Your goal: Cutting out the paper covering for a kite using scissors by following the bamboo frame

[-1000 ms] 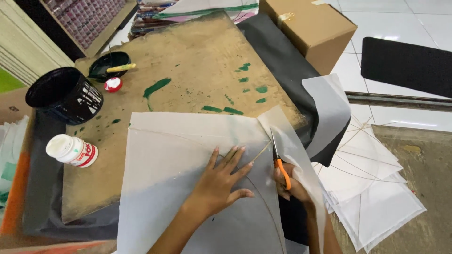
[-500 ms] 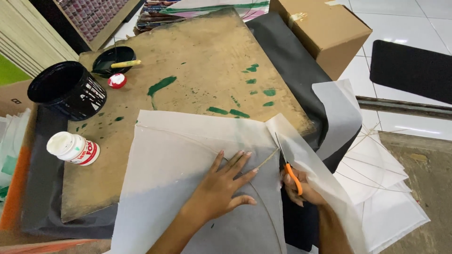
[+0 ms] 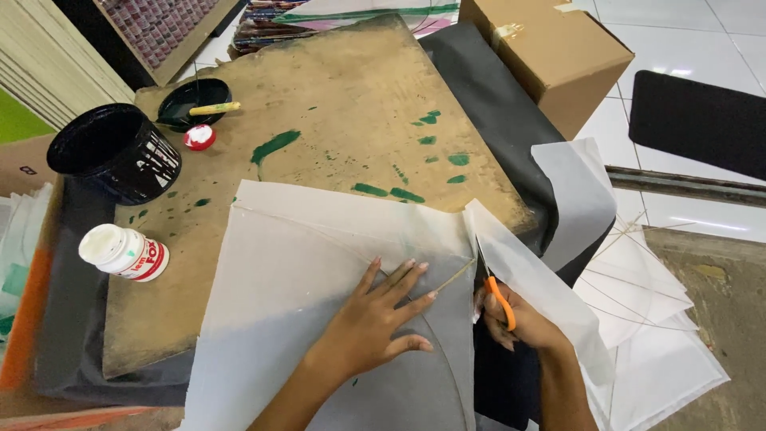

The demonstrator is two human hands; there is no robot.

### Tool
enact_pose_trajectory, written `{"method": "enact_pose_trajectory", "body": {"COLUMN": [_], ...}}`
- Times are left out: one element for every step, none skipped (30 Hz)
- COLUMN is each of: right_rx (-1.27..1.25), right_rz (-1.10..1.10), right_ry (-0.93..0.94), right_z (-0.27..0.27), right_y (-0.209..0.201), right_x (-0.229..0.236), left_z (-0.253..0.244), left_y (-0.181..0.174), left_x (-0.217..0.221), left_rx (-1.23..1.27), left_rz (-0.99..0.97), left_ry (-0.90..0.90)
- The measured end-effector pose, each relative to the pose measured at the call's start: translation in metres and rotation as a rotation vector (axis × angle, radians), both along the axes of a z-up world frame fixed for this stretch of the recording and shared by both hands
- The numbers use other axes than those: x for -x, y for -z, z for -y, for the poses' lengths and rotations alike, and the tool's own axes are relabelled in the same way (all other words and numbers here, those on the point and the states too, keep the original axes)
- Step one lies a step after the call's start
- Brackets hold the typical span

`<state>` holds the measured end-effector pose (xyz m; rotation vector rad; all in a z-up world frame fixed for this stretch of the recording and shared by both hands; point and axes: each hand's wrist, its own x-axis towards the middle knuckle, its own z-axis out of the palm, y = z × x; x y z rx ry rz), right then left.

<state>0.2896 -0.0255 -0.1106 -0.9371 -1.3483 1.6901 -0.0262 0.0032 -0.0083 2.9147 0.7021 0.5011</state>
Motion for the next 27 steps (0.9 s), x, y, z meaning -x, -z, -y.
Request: {"method": "enact_pose_trajectory", "body": {"right_rx": [0.028,0.055,0.054,0.043,0.031,0.031,0.011,-0.008,-0.008,-0.017,-0.027,-0.027,-0.004,0.022,0.024,0.022,0.02,0.018,0.008,0.0,0.0,-0.034,-0.068,-0.069,-0.078,-0.088,-0.089], "right_rz": [0.027,0.055,0.055,0.033,0.01,0.01,0.006,0.002,0.002,0.02,0.039,0.039,0.038,0.036,0.035,0.073,0.112,0.112,0.1,0.089,0.089,0.125,0.161,0.161,0.116,0.072,0.073], "right_ry": [0.006,0.013,0.014,0.005,-0.005,-0.005,-0.031,-0.058,-0.059,-0.055,-0.051,-0.05,-0.032,-0.012,-0.01,-0.027,-0.044,-0.045,-0.04,-0.034,-0.034,-0.012,0.011,0.011,-0.039,-0.091,-0.091], "right_z": [0.0,-0.001,0.0,0.0,0.0,-0.002,-0.004,-0.006,-0.006,-0.006,-0.007,-0.008,-0.009,-0.008,-0.007,-0.007,-0.007,-0.006,-0.006,-0.004,-0.005,-0.005,-0.005,-0.006,-0.006,-0.007,-0.007], "right_y": [0.005,0.01,0.01,0.011,0.012,0.008,0.004,0.001,-0.005,-0.012,-0.018,-0.016,-0.014,-0.012,-0.012,-0.013,-0.014,-0.014,-0.015,-0.014,-0.026,-0.037,-0.048,-0.048,-0.049,-0.05,-0.053], "right_x": [-0.001,-0.002,-0.004,-0.005,-0.006,-0.007,-0.008,-0.008,-0.006,-0.005,-0.003,-0.003,-0.003,-0.003,-0.002,-0.002,-0.001,0.0,0.001,0.002,0.006,0.009,0.013,0.011,0.009,0.007,0.006], "left_z": [0.0,0.0,-0.001,-0.001,-0.002,-0.002,-0.002,-0.001,-0.001,-0.001,-0.001,-0.002,-0.004,-0.004,-0.004,-0.004,-0.005,-0.006,-0.007,-0.007,-0.006,-0.006,-0.005,-0.004,-0.004,-0.004,-0.004], "left_y": [0.0,0.0,0.0,0.001,0.001,0.0,-0.002,-0.003,-0.002,-0.002,-0.002,-0.002,-0.002,-0.002,-0.001,0.0,0.0,0.001,0.002,0.003,0.003,0.003,0.003,0.006,0.008,0.01,0.009], "left_x": [0.0,0.0,0.0,0.0,0.0,0.001,0.001,0.001,0.002,0.002,0.003,0.004,0.005,0.006,0.005,0.005,0.005,0.003,0.001,-0.002,-0.005,-0.008,-0.011,-0.014,-0.017,-0.021,-0.022], "left_rx": [0.0,-0.002,-0.003,0.001,0.005,0.005,0.005,0.006,0.006,-0.003,-0.013,-0.013,-0.016,-0.016,-0.014,-0.016,-0.018,-0.02,-0.019,-0.016,-0.016,-0.051,-0.087,-0.087,-0.087,-0.088,-0.088], "left_rz": [0.018,0.036,0.036,0.018,0.0,0.0,0.009,0.018,0.019,0.029,0.039,0.039,0.049,0.057,0.056,0.074,0.093,0.093,0.122,0.151,0.152,0.124,0.096,0.096,0.054,0.012,0.013], "left_ry": [0.002,0.004,0.005,0.009,0.013,0.013,0.015,0.017,0.016,0.02,0.023,0.024,0.023,0.023,0.025,-0.007,-0.038,-0.038,-0.078,-0.116,-0.116,-0.165,-0.213,-0.212,-0.226,-0.241,-0.242]}}
